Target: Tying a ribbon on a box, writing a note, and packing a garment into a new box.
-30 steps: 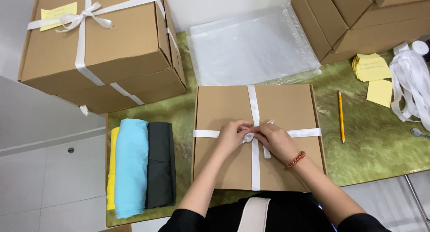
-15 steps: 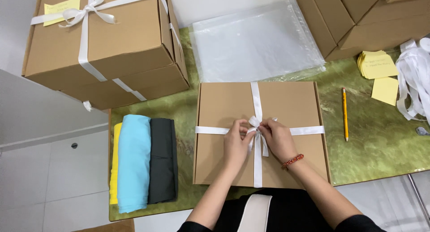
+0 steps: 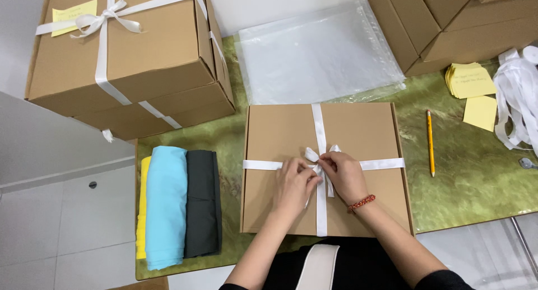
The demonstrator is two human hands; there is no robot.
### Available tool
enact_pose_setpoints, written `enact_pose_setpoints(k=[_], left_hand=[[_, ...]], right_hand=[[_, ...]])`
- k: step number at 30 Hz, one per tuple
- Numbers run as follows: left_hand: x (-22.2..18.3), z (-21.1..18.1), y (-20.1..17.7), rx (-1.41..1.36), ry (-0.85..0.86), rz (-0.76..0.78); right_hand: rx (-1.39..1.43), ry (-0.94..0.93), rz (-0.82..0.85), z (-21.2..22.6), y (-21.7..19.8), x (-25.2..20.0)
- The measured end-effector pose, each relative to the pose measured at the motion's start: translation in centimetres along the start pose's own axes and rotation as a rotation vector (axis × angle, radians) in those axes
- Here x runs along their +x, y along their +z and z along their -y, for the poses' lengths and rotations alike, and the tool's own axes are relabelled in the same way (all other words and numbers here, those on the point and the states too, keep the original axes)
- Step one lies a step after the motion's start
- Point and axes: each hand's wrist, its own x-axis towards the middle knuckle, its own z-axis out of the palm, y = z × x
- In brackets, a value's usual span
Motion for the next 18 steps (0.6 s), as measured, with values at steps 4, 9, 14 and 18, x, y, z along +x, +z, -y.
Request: enact_pose_setpoints(k=[4, 9, 14, 18], left_hand=[[0.9, 0.7, 1.0, -0.011, -0.071, -0.114], [2.9, 0.1, 1.6, -0.208, -0.167, -0.166], [4.6, 0.1, -0.4, -0.312, -0.298, -0.005], [5.1, 2.0, 0.3, -0.246, -0.427, 0.131]], right_hand=[[0.144, 0.052, 0.007, 0.5, -1.4, -0.8], [0.452, 0.282, 0.032, 2.6, -4.3, -0.2], [0.466, 0.366, 0.176, -0.2, -4.0, 1.9], [0.163, 0.329, 0.100, -1.5, -3.5, 2.6]])
